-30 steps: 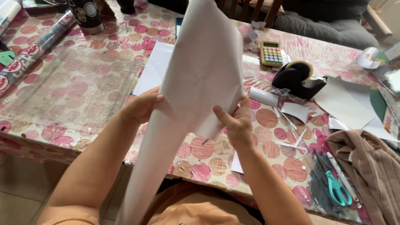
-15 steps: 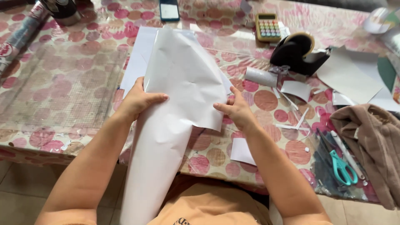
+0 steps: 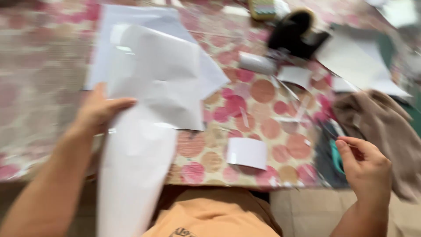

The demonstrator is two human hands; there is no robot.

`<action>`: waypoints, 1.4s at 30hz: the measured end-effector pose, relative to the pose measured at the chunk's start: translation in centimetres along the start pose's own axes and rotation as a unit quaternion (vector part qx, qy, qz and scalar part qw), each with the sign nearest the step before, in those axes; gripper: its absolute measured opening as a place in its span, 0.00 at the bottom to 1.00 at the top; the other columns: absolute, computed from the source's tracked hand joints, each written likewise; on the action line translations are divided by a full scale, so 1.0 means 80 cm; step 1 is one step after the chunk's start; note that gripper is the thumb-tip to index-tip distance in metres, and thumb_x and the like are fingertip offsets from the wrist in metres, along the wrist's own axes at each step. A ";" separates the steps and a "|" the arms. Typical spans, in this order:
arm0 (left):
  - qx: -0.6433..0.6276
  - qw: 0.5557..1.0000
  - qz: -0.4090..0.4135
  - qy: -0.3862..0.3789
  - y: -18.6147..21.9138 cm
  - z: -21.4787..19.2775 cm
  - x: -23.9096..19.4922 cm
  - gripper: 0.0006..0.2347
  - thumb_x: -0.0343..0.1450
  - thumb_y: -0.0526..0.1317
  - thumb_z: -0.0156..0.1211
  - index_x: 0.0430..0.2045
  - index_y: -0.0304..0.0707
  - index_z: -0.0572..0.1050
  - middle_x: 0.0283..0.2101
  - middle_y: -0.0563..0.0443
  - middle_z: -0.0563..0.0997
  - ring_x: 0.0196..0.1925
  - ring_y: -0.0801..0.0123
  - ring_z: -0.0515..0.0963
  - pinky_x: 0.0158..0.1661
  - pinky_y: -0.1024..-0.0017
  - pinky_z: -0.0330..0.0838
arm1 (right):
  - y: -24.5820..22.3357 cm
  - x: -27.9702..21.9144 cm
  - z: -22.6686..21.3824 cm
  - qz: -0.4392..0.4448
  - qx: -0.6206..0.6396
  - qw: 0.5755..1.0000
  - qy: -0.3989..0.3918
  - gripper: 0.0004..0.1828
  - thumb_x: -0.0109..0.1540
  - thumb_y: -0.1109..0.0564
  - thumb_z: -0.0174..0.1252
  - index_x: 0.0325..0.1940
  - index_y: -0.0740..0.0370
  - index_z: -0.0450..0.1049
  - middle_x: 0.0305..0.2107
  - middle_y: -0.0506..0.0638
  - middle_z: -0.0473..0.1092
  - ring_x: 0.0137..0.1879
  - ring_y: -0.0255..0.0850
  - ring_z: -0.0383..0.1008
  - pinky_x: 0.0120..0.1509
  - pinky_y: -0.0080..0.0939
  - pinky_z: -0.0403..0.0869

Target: Cutting a piece of vinyl from a roll and weeding a design using scissors and a weeding tool

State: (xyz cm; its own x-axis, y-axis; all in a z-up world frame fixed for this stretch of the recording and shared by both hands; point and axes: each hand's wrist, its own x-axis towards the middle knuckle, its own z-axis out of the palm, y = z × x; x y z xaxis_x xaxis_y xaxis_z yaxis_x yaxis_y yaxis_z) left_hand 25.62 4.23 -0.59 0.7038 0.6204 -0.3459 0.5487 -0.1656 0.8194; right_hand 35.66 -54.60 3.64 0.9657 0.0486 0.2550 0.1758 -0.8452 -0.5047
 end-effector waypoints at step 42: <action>-0.192 0.981 -0.010 -0.023 0.005 -0.008 -0.013 0.32 0.53 0.38 0.73 0.54 0.38 0.69 0.48 0.46 0.82 0.46 0.66 0.83 0.45 0.69 0.81 | -0.279 -0.153 0.217 0.316 0.458 0.622 -0.551 0.31 0.64 0.32 0.51 0.37 0.67 0.72 0.22 0.58 0.73 0.16 0.34 0.62 0.17 0.31 0.56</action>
State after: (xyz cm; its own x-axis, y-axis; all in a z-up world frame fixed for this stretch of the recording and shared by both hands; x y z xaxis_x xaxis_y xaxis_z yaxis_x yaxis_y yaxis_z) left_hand 24.84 4.01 0.43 0.7186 0.5846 -0.3766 0.3588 0.1522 0.9209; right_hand 23.25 -27.12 -2.51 0.3533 0.6221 -0.6987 -0.7581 -0.2472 -0.6035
